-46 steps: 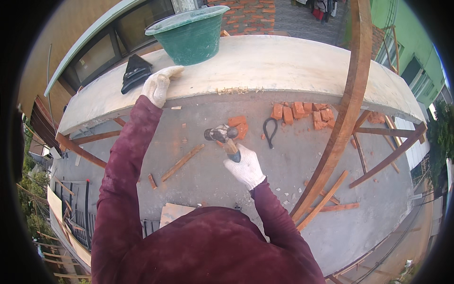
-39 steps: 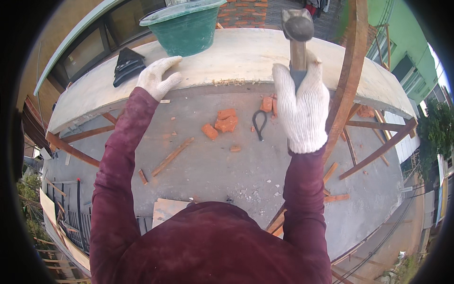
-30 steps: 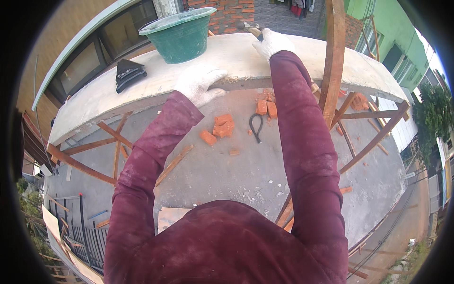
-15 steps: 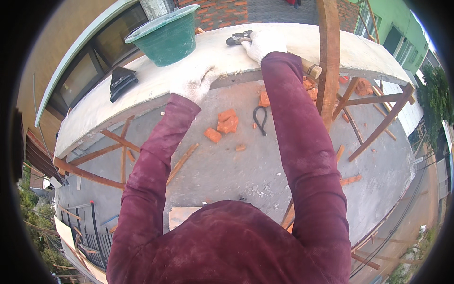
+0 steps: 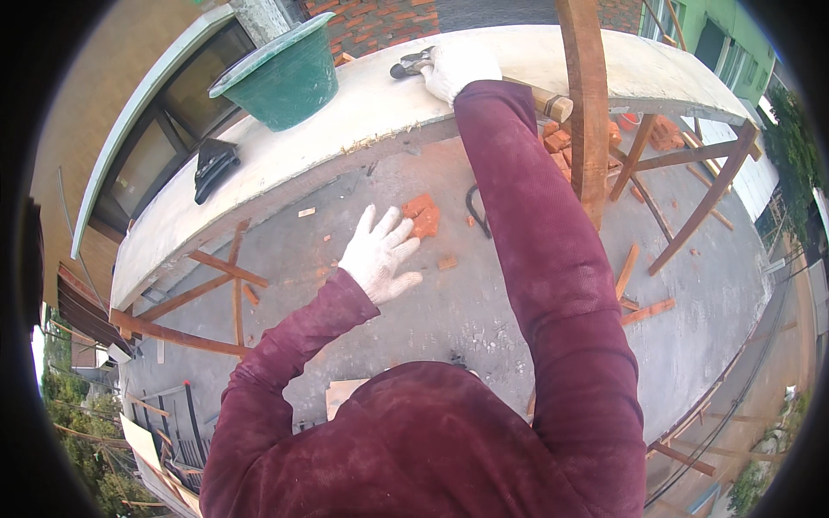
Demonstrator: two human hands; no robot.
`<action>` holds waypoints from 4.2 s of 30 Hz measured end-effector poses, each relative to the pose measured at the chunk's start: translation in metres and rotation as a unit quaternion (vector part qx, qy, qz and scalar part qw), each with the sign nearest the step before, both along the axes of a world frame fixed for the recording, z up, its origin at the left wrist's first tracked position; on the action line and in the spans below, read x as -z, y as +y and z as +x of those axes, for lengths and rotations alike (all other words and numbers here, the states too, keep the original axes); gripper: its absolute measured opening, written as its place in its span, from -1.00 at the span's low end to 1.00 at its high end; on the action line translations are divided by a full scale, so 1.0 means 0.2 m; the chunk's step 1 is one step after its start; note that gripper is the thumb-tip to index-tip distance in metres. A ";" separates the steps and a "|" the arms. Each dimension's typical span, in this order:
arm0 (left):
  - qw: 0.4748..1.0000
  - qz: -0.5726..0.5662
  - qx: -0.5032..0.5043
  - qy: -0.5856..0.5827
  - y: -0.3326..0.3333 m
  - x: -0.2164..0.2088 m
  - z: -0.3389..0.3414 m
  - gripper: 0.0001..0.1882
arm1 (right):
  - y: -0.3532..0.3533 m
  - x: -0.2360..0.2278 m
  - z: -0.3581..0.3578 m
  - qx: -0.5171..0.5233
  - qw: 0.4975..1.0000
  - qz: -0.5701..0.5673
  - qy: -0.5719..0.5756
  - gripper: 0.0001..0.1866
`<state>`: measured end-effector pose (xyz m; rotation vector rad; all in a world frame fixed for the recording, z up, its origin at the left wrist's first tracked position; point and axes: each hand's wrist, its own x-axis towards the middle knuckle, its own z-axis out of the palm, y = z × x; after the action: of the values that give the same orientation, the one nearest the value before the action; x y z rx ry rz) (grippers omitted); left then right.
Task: The person puts on gloves, then moves wooden planks and a metal rod on a rooftop. They place a plank on a workbench, pick up a hand saw and hammer, and position the plank for cutting.
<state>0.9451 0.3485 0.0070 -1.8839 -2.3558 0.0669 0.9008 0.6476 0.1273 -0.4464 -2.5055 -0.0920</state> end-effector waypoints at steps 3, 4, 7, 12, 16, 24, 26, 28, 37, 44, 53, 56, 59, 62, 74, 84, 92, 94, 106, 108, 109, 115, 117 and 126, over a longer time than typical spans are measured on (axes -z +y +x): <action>0.978 0.208 -0.003 0.033 0.02 -0.13 0.02 -0.16 | 0.05 0.02 -0.01 0.008 1.000 -0.007 0.010 -0.56; 0.959 0.274 -0.029 0.060 0.07 -0.21 0.00 -0.09 | 0.09 0.03 0.00 0.000 1.000 -0.013 0.007 -0.57; 0.945 0.270 -0.101 0.151 0.11 -0.28 -0.17 -0.03 | 0.03 -0.01 -0.02 -0.007 1.000 -0.025 0.010 -0.59; 0.979 0.115 -0.089 0.140 0.06 -0.10 -0.19 -0.05 | 0.03 -0.01 0.10 -0.198 0.912 0.071 0.352 -0.77; 0.998 0.025 -0.052 -0.029 -0.20 0.27 -0.07 -0.12 | -0.10 -0.17 0.76 -0.098 0.792 -0.038 0.601 -0.54; 0.853 -0.148 -0.174 -0.468 -0.54 0.81 0.12 -0.32 | 0.32 0.77 1.15 0.018 0.873 -0.372 0.314 -0.16; 0.848 -0.106 -0.174 -0.489 -0.47 0.83 0.14 -0.33 | 0.33 0.88 1.11 0.002 0.874 -0.330 0.358 -0.20; 0.848 -0.074 -0.161 -0.500 -0.38 0.81 0.16 -0.34 | 0.33 0.87 1.10 0.000 0.866 -0.388 0.316 -0.24; 0.831 -0.077 -0.126 -0.536 -0.29 0.86 0.34 -0.37 | 0.07 0.71 1.33 0.014 0.841 -0.436 0.321 -0.42; 0.798 0.017 -0.036 -0.601 -0.25 0.96 0.46 -0.05 | -0.45 0.61 1.47 -0.055 0.843 -0.415 0.337 -0.50; 0.796 0.195 0.021 -0.573 -0.10 0.64 0.57 0.43 | -0.79 -0.05 1.05 -0.275 0.754 -0.539 0.257 0.04; 0.755 0.275 0.005 -0.596 -0.14 0.69 0.50 0.40 | -0.92 -0.27 0.97 -0.379 0.719 -0.543 0.209 -0.18; 0.663 0.341 0.022 -0.666 -0.25 0.66 0.45 0.31 | -1.03 -0.37 0.90 -0.412 0.730 -0.481 0.259 -0.34; 0.695 0.401 0.008 -0.597 -0.32 0.61 0.33 -0.06 | -1.22 -0.46 0.90 -0.400 0.755 -0.376 0.358 -0.44; 0.820 0.469 -0.128 -0.302 -1.20 0.39 -0.11 -0.25 | -1.26 -0.24 0.88 -0.299 0.689 -0.455 0.479 -0.37; 0.868 0.433 -0.234 -0.070 -1.48 0.40 -0.10 -0.18 | -0.84 0.42 0.93 -0.284 0.719 -0.521 0.362 -0.38; 0.909 0.277 -0.296 -0.092 -1.92 0.49 -0.34 -0.24 | -1.23 0.72 0.79 -0.305 0.644 -0.664 0.225 -0.09; 0.912 0.213 -0.326 -0.125 -2.08 0.56 -0.42 -0.24 | -1.38 0.82 0.70 -0.348 0.632 -0.672 0.164 -0.01; 0.903 0.115 -0.372 -0.182 -2.60 1.12 -0.95 -0.21 | -1.69 1.28 0.20 -0.394 0.554 -0.732 -0.043 -0.17; 0.903 0.121 -0.367 -0.188 -2.62 1.19 -0.98 -0.20 | -1.66 1.32 0.17 -0.363 0.568 -0.738 -0.044 -0.25; 0.897 0.117 -0.377 -0.201 -2.62 1.23 -0.97 -0.19 | -1.65 1.34 0.16 -0.347 0.574 -0.740 -0.049 -0.30; 0.898 0.143 -0.358 -0.211 -2.54 1.32 -1.11 -0.19 | -1.65 1.34 0.11 -0.329 0.523 -0.786 -0.030 -0.30; 0.898 0.152 -0.350 -0.220 -2.53 1.32 -1.15 -0.21 | -1.69 1.28 0.10 -0.326 0.543 -0.773 -0.031 -0.32; 0.875 0.046 -0.444 -0.187 -2.79 1.53 -1.40 0.01 | -1.82 1.03 -0.12 -0.301 0.526 -0.790 -0.094 -0.63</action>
<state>0.6653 -0.2103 -0.2989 -0.6610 -3.2006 -0.3491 0.8770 0.2845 -0.0792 -0.1078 -1.9572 2.5983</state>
